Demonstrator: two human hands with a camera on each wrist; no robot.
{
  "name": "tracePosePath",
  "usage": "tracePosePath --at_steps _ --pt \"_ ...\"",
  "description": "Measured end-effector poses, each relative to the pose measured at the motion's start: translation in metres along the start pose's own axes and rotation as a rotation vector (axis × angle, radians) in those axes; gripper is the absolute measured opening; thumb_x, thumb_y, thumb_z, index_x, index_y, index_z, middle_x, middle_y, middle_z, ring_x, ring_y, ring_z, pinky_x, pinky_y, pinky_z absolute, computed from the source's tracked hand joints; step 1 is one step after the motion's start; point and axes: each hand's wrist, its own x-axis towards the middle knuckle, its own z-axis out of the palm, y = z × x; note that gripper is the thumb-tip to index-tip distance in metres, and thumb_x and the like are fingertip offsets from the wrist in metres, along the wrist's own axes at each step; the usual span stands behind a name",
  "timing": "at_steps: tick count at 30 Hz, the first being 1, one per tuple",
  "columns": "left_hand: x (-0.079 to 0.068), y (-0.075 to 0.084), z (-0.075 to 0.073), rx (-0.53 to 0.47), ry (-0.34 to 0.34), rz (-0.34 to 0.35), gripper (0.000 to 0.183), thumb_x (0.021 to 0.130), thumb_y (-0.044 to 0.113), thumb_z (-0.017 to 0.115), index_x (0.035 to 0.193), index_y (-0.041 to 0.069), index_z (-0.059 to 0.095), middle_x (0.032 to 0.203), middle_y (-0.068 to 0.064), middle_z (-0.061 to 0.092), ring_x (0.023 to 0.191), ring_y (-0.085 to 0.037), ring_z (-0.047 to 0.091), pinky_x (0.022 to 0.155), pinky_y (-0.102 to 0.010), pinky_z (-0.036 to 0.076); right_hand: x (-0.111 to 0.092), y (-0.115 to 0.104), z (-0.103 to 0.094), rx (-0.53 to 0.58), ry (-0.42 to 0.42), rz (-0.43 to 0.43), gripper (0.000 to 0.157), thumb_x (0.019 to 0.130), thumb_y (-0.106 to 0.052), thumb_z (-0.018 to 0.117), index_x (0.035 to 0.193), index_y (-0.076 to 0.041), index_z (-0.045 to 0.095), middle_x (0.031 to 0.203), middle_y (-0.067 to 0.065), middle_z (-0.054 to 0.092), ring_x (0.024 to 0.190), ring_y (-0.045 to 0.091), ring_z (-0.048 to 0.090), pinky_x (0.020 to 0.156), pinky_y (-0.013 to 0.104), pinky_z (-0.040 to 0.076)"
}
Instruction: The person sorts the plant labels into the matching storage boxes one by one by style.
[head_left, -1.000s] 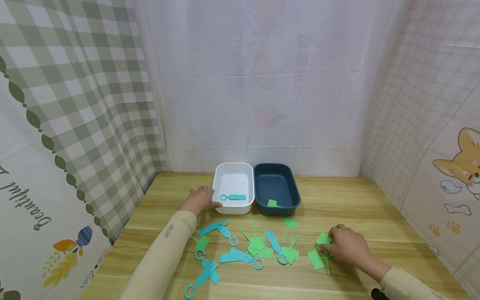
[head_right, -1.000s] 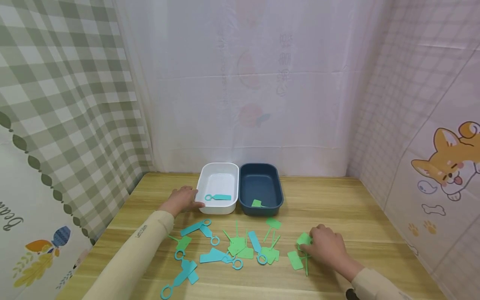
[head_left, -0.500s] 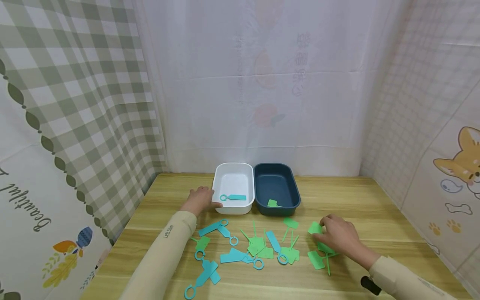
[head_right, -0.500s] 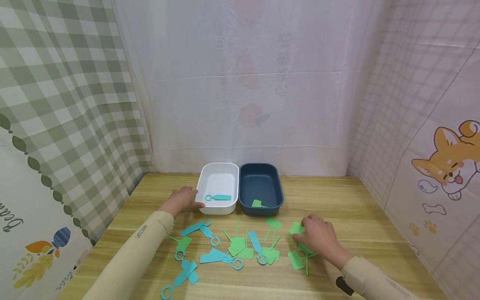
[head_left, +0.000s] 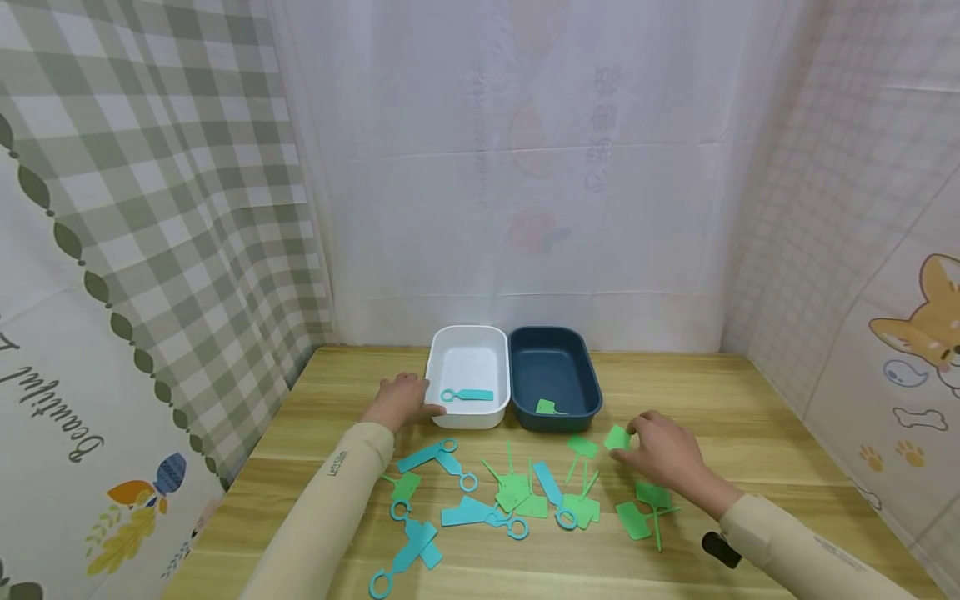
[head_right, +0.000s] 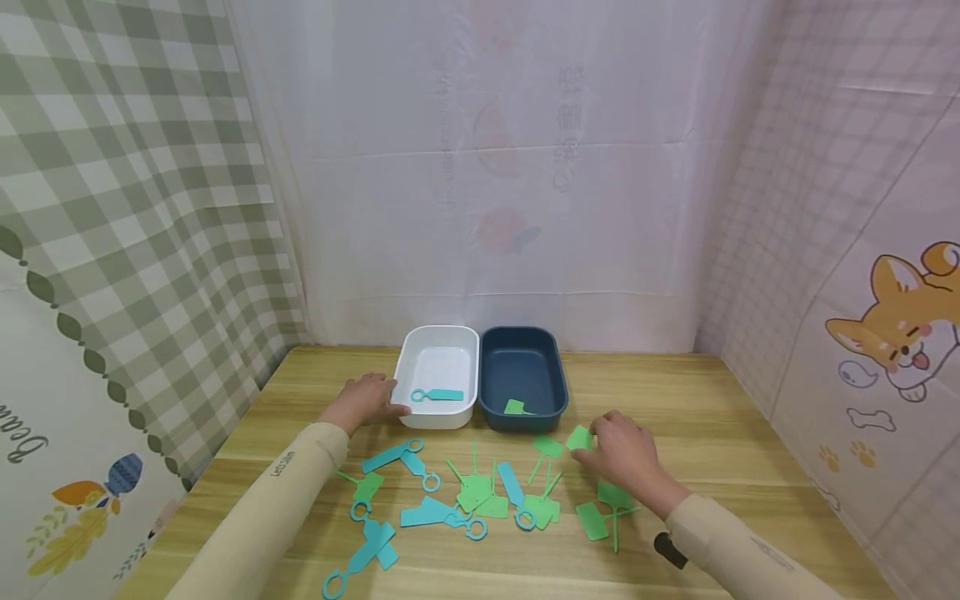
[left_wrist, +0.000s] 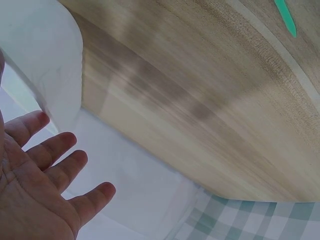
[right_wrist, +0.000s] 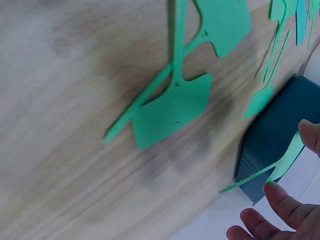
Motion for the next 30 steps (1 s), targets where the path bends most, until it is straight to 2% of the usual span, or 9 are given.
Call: tracePosePath --at_steps 4,9,13,18,30 --pt "0.0 0.0 -0.001 -0.004 -0.001 -0.002 0.065 0.091 0.05 0.067 0.131 0.0 0.059 0.131 -0.021 0.056 0.128 -0.041 0.046 0.103 -0.067 0.031 0.005 -0.005 0.0 -0.001 0.012 -0.008 0.05 0.079 -0.043 0.08 0.101 0.001 0.07 0.109 0.024 0.063 0.083 0.036 0.063 0.066 0.051 0.051" --pt "0.0 -0.001 -0.001 -0.007 0.001 -0.006 0.065 0.091 0.05 0.068 0.131 0.0 0.059 0.132 -0.022 0.056 0.128 -0.041 0.046 0.103 -0.068 0.031 0.014 -0.013 -0.001 0.014 0.024 0.008 0.051 0.08 -0.044 0.08 0.102 0.002 0.07 0.112 0.025 0.062 0.083 0.036 0.062 0.062 0.047 0.051" --pt "-0.001 -0.001 0.0 -0.009 -0.003 -0.01 0.065 0.091 0.05 0.067 0.132 0.0 0.058 0.133 -0.021 0.056 0.129 -0.041 0.046 0.104 -0.067 0.03 0.025 -0.018 -0.003 0.063 0.008 0.042 0.053 0.081 -0.043 0.078 0.106 0.002 0.07 0.116 0.026 0.061 0.092 0.039 0.061 0.063 0.05 0.051" --pt "0.0 -0.001 0.001 -0.007 -0.001 -0.005 0.064 0.091 0.049 0.068 0.131 0.0 0.059 0.131 -0.022 0.057 0.128 -0.041 0.047 0.103 -0.068 0.031 0.039 -0.023 -0.005 0.114 -0.01 0.074 0.055 0.084 -0.046 0.074 0.11 0.002 0.069 0.122 0.028 0.058 0.105 0.043 0.058 0.071 0.057 0.05" --pt "0.0 -0.001 0.0 -0.015 -0.002 -0.003 0.065 0.091 0.049 0.068 0.132 0.0 0.059 0.132 -0.022 0.056 0.128 -0.041 0.046 0.103 -0.068 0.031 0.064 -0.045 -0.009 0.132 -0.026 0.085 0.057 0.086 -0.045 0.072 0.115 0.003 0.069 0.124 0.026 0.058 0.113 0.043 0.054 0.083 0.062 0.044"
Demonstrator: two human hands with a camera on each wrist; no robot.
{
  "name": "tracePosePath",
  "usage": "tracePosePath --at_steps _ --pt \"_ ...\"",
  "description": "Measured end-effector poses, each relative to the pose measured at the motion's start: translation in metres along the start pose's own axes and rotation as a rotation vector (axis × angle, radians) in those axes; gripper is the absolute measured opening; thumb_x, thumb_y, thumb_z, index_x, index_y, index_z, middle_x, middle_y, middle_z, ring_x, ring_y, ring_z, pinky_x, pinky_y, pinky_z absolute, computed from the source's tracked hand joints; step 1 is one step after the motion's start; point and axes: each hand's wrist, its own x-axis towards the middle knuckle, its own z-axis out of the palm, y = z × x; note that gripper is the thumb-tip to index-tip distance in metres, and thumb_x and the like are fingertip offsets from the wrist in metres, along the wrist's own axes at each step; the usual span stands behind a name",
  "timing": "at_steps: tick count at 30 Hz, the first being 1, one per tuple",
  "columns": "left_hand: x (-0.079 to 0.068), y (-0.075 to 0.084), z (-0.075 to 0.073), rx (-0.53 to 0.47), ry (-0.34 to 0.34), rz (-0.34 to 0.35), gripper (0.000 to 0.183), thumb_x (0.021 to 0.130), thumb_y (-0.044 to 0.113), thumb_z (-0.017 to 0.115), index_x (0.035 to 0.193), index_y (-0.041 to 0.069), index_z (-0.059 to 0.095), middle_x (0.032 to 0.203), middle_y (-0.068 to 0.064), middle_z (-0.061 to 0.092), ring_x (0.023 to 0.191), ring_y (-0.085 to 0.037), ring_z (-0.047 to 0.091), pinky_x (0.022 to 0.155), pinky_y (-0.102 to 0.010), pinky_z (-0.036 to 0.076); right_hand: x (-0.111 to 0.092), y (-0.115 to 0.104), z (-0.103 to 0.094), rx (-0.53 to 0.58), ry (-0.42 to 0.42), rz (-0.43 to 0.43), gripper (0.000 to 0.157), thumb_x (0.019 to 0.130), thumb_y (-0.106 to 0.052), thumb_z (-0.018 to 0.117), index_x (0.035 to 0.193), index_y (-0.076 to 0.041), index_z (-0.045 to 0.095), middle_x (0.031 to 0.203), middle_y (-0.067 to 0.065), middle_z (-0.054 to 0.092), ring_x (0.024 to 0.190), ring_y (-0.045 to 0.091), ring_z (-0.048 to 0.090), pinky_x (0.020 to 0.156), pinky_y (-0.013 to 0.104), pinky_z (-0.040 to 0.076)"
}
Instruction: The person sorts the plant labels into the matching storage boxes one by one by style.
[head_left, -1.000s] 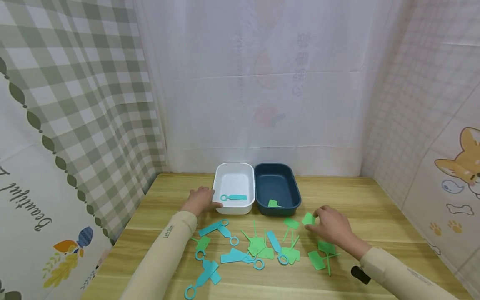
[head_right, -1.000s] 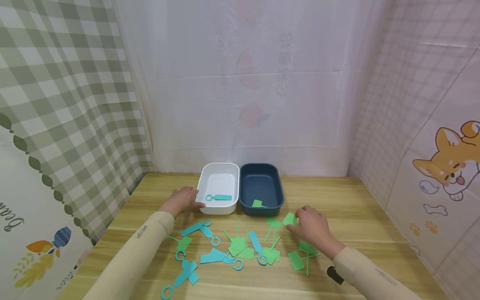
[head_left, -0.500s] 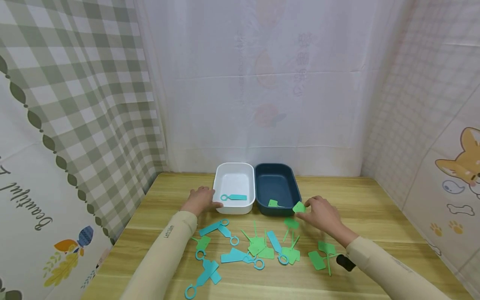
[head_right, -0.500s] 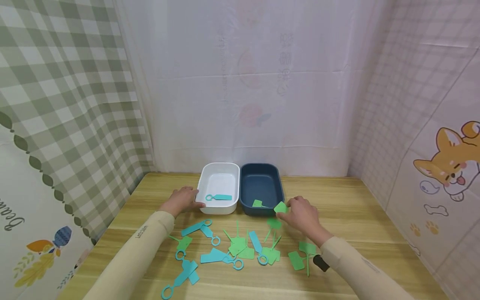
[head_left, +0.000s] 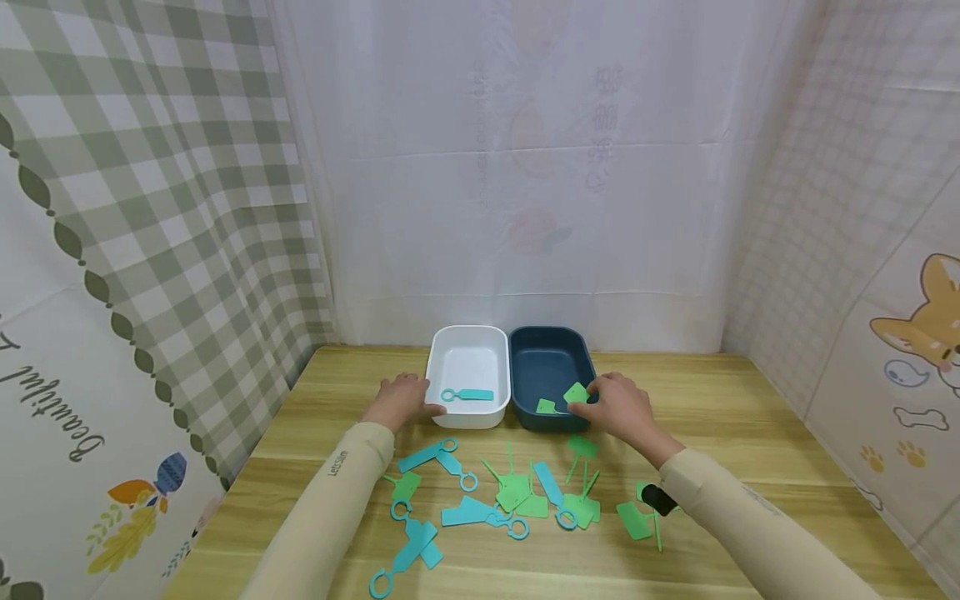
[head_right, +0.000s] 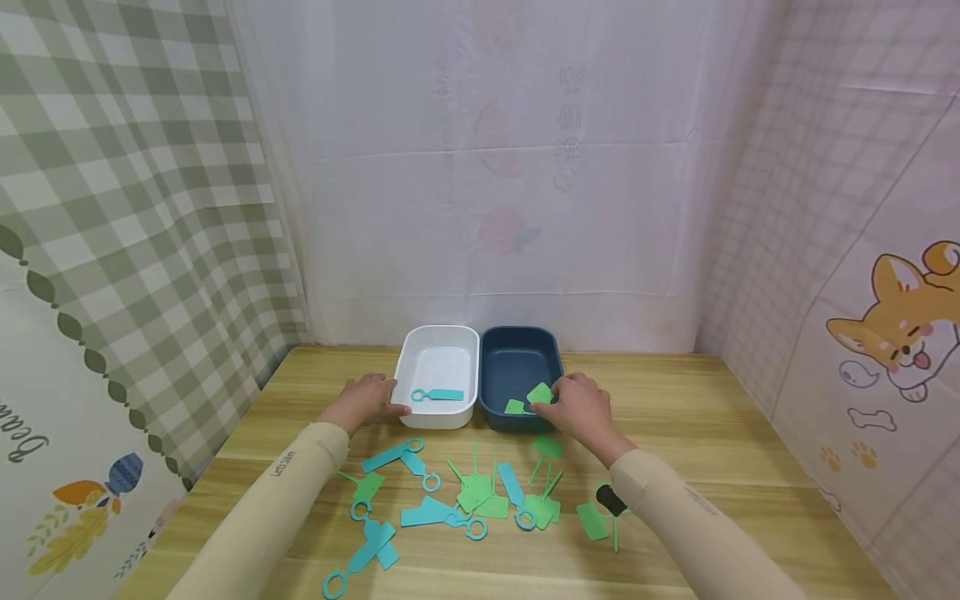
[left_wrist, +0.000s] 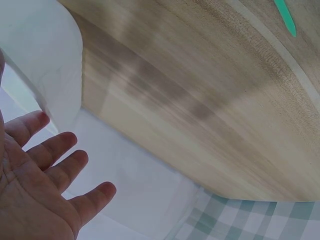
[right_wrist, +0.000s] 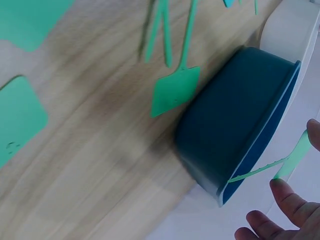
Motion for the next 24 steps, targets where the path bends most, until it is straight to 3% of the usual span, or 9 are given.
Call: tracePosePath --at_steps 11,24 --pt "0.0 0.0 -0.001 -0.008 0.002 -0.002 0.063 0.091 0.048 0.068 0.131 0.0 0.059 0.132 -0.022 0.056 0.128 -0.041 0.047 0.103 -0.068 0.031 0.022 -0.013 0.004 0.037 0.046 -0.011 0.057 0.086 -0.046 0.072 0.117 0.002 0.067 0.127 0.026 0.057 0.118 0.043 0.051 0.093 0.064 0.038" --pt "0.0 0.001 -0.001 0.008 -0.002 -0.006 0.064 0.091 0.05 0.067 0.132 0.0 0.059 0.133 -0.021 0.056 0.128 -0.04 0.047 0.104 -0.067 0.031 0.044 -0.016 0.015 0.063 0.047 -0.019 0.056 0.088 -0.042 0.073 0.122 0.001 0.065 0.141 0.031 0.045 0.131 0.047 0.039 0.102 0.066 0.029"
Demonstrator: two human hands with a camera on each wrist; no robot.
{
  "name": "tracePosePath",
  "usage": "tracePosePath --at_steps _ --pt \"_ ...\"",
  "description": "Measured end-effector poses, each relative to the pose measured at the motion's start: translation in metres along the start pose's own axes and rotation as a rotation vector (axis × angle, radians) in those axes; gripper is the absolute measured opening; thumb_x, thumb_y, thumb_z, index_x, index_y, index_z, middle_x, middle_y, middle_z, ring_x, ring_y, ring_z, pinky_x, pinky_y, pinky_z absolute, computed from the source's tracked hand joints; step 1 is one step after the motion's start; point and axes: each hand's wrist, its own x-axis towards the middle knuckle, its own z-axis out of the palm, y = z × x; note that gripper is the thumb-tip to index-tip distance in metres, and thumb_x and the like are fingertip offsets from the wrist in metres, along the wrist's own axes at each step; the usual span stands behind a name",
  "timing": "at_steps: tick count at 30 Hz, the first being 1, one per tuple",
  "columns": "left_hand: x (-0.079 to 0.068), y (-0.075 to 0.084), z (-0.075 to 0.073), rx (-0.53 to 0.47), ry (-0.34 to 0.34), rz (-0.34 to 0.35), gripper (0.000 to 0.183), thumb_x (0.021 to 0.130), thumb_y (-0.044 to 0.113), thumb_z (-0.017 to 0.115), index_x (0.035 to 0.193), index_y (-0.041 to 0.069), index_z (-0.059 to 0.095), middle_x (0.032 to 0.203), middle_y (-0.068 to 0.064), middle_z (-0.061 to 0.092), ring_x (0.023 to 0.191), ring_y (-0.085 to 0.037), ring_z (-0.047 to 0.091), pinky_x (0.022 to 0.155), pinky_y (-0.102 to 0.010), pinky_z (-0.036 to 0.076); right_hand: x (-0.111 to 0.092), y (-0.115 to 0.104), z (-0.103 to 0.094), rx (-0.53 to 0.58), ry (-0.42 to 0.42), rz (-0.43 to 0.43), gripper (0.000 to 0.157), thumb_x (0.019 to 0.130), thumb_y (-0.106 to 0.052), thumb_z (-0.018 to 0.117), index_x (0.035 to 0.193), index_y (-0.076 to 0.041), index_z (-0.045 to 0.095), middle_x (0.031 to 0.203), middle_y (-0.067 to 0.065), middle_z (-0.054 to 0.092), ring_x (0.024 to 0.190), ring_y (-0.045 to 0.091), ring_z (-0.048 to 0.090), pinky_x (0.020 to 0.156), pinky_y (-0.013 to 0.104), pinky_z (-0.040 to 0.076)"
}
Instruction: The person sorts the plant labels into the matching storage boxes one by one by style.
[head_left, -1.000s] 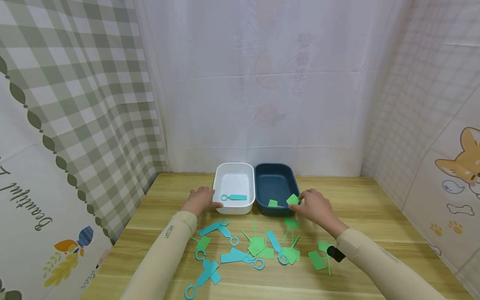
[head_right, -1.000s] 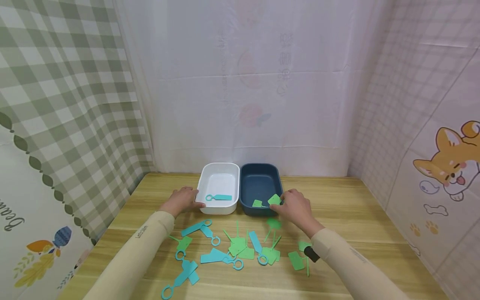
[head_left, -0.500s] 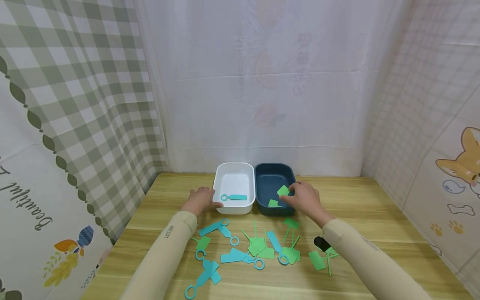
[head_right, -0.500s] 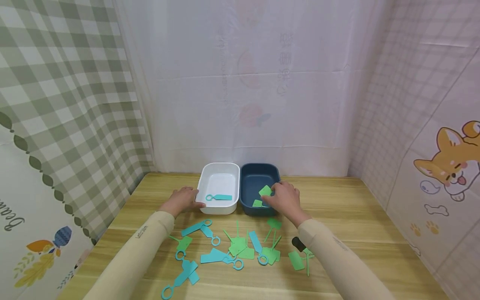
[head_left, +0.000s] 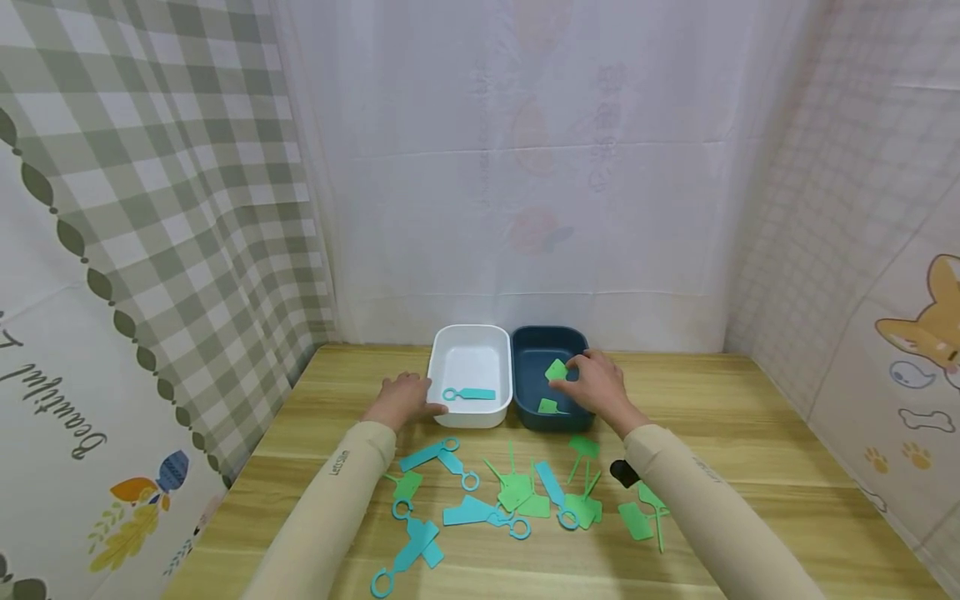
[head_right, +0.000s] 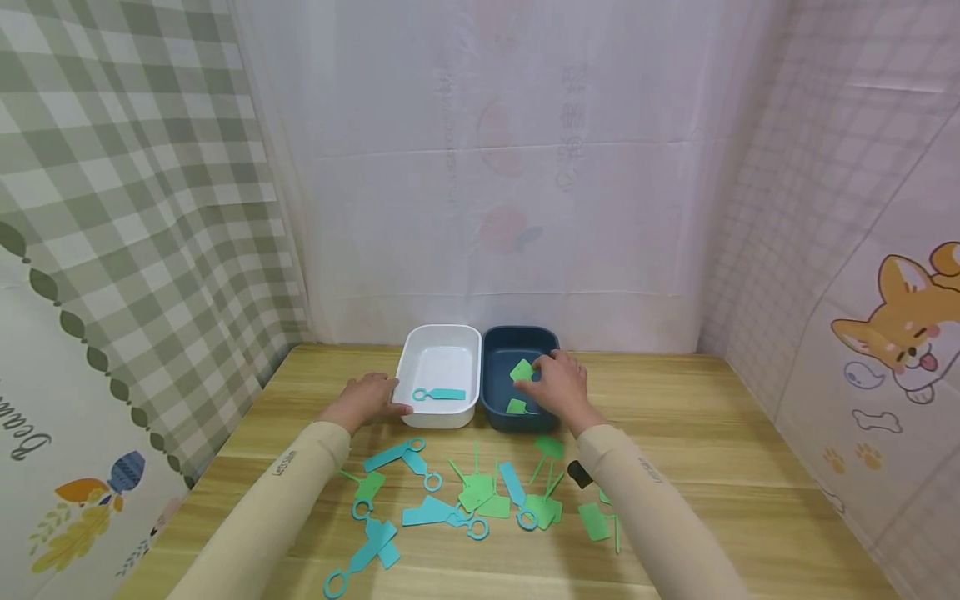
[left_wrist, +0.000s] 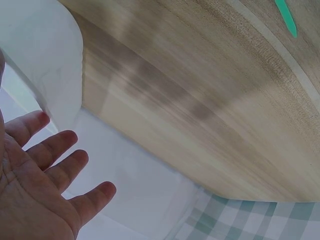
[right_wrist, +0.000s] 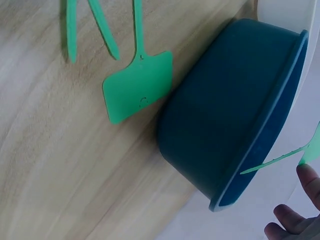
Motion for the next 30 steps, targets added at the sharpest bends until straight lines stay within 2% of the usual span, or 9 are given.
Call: tracePosePath --at_steps 5,15,22,30 --pt "0.0 0.002 0.0 0.006 0.001 0.001 0.064 0.091 0.05 0.067 0.131 0.001 0.059 0.132 -0.02 0.057 0.127 -0.039 0.047 0.104 -0.066 0.032 0.002 0.001 0.007 -0.023 -0.011 -0.002 0.056 0.089 -0.043 0.072 0.122 0.001 0.065 0.141 0.032 0.045 0.132 0.048 0.036 0.104 0.065 0.027" --pt "0.001 0.003 0.001 0.004 -0.007 0.0 0.065 0.091 0.051 0.067 0.132 0.001 0.059 0.133 -0.02 0.056 0.128 -0.039 0.047 0.105 -0.066 0.031 0.0 0.006 0.015 -0.097 -0.043 -0.026 0.053 0.087 -0.044 0.073 0.117 0.0 0.069 0.135 0.03 0.051 0.127 0.047 0.04 0.101 0.065 0.029" --pt "0.003 0.001 0.002 0.015 -0.001 0.0 0.064 0.091 0.051 0.067 0.131 0.001 0.059 0.132 -0.02 0.057 0.127 -0.039 0.047 0.104 -0.066 0.031 0.001 0.007 0.017 -0.106 -0.068 -0.014 0.057 0.089 -0.04 0.072 0.127 0.002 0.063 0.139 0.029 0.047 0.13 0.047 0.037 0.104 0.066 0.025" --pt "0.003 0.0 0.002 0.02 0.003 0.0 0.063 0.091 0.051 0.067 0.129 0.001 0.06 0.13 -0.02 0.058 0.125 -0.039 0.049 0.103 -0.066 0.033 0.0 0.006 0.016 -0.11 -0.074 -0.009 0.059 0.09 -0.038 0.071 0.131 0.003 0.06 0.141 0.031 0.044 0.132 0.048 0.036 0.106 0.066 0.024"
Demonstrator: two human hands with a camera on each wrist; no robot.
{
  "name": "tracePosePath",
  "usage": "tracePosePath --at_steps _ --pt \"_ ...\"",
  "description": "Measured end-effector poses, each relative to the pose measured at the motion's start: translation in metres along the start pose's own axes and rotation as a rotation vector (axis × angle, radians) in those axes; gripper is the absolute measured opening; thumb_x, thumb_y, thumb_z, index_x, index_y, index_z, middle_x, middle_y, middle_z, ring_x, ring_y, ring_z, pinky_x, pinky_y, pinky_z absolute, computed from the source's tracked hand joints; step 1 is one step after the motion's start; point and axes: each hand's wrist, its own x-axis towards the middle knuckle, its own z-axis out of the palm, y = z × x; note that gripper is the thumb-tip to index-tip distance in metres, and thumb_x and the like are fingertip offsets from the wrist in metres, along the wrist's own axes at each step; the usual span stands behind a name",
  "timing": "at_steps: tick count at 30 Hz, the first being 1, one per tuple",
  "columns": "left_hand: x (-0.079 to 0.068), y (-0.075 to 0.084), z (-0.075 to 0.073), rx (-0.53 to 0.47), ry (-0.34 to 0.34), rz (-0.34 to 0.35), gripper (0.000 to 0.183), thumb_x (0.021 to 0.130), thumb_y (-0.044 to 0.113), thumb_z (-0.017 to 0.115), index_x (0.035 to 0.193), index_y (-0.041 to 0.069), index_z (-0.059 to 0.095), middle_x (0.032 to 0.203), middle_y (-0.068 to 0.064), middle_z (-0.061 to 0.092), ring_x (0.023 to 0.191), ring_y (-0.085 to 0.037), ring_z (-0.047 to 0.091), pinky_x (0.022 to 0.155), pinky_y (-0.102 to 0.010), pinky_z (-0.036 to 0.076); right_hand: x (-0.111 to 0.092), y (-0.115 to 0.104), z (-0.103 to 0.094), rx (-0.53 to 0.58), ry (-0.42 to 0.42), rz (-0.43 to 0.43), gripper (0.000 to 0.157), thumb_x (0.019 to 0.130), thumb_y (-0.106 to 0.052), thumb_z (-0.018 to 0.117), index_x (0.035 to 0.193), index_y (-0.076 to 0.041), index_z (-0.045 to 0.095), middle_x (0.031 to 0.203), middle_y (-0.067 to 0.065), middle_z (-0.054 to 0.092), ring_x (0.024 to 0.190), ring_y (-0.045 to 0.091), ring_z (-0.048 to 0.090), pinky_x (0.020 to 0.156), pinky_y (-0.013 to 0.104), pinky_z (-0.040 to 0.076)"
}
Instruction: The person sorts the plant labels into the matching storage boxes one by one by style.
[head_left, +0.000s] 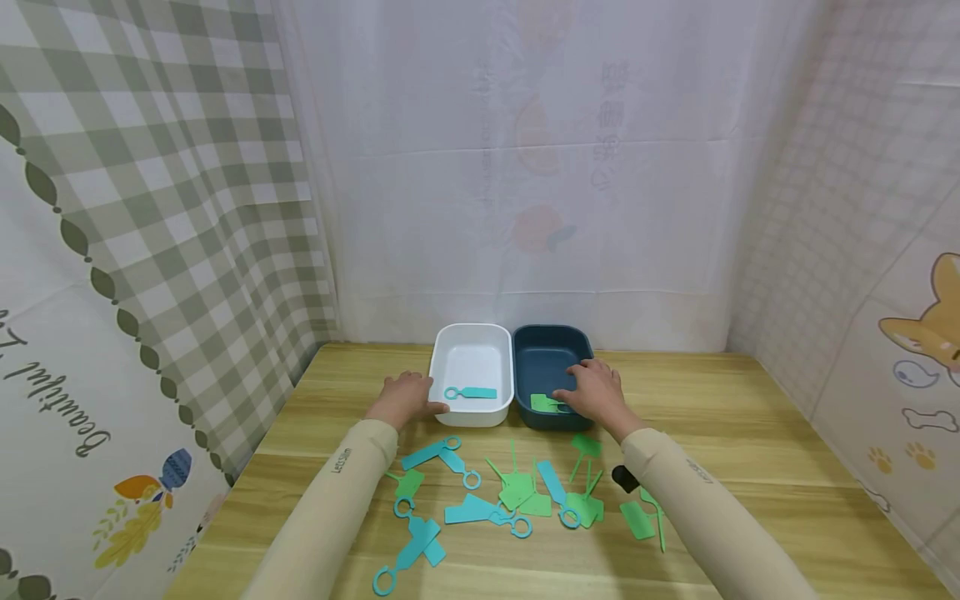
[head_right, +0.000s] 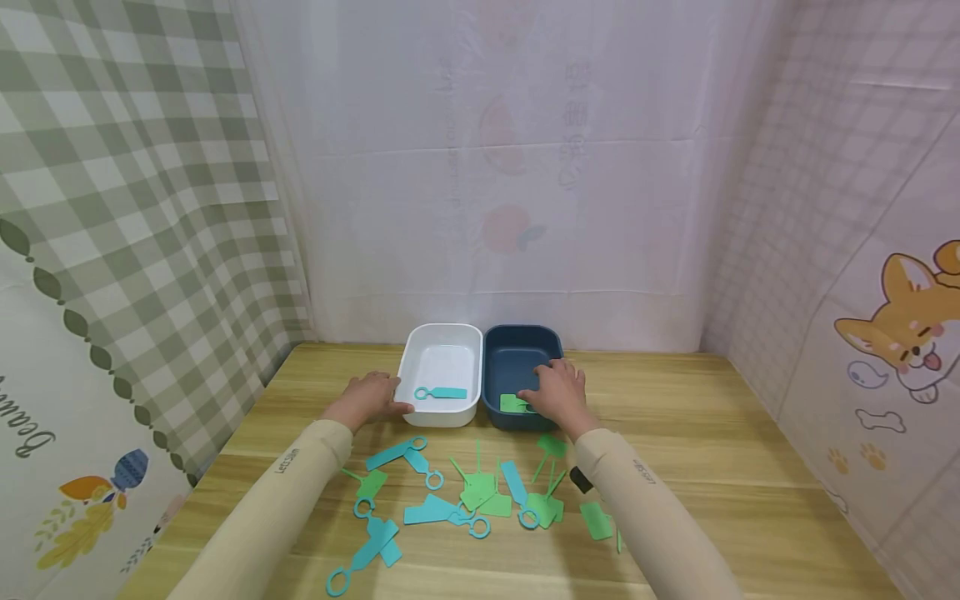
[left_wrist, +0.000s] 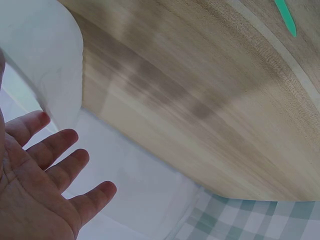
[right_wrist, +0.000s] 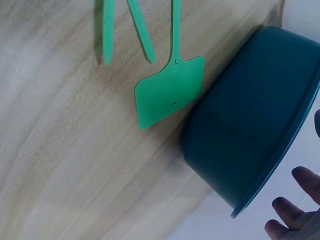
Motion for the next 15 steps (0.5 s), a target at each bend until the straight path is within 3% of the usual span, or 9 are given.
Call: tracePosePath --at_steps 15 --pt "0.001 -0.004 0.004 -0.005 0.037 0.025 0.063 0.09 0.052 0.067 0.124 -0.001 0.062 0.121 -0.02 0.061 0.118 -0.039 0.053 0.099 -0.065 0.036 -0.014 0.003 -0.003 -0.063 0.015 -0.08 0.059 0.092 -0.037 0.07 0.135 0.001 0.056 0.143 0.03 0.044 0.133 0.046 0.037 0.103 0.067 0.029"
